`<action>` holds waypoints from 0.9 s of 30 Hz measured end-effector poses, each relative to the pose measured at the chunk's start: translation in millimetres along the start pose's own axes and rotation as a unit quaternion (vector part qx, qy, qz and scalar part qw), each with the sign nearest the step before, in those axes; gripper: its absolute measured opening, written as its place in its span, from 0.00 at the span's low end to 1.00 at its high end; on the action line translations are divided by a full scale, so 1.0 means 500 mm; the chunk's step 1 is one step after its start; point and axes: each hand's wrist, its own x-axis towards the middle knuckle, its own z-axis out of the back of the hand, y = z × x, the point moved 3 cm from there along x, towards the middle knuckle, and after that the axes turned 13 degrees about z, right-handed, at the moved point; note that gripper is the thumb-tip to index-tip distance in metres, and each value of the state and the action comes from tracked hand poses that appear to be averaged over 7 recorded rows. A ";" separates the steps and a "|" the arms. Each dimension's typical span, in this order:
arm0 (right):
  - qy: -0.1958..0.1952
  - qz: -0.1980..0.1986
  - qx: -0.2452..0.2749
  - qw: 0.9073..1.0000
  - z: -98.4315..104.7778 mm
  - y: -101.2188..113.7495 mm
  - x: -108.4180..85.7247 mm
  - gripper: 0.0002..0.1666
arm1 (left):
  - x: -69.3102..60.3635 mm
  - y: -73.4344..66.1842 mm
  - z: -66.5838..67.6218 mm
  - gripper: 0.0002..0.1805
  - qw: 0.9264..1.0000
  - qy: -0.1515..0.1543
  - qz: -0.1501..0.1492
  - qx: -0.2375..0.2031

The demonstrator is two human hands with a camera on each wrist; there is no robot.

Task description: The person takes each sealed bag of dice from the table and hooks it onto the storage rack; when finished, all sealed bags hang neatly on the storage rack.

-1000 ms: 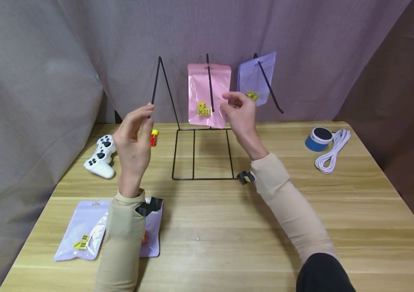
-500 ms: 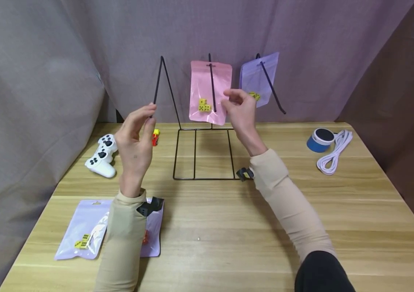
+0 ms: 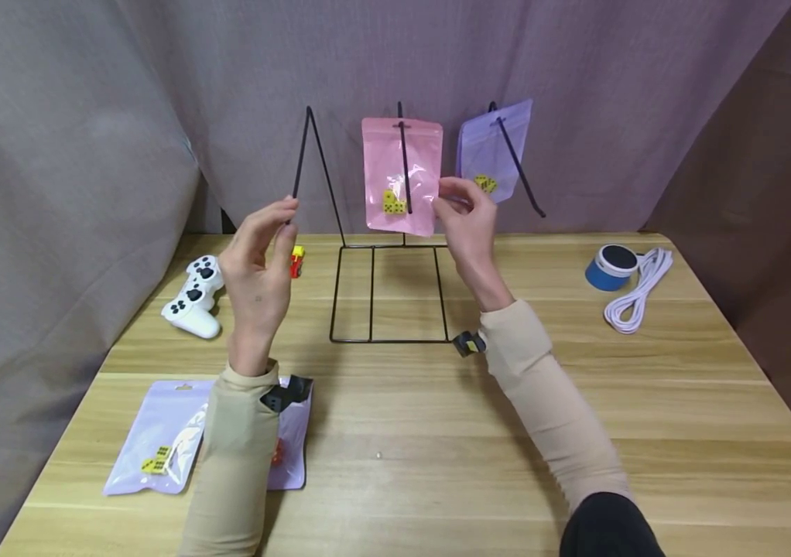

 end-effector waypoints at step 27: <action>-0.094 0.093 0.034 0.991 0.133 0.072 -0.082 0.19 | 0.003 -0.001 0.002 0.08 1.000 -0.004 -0.004 -0.006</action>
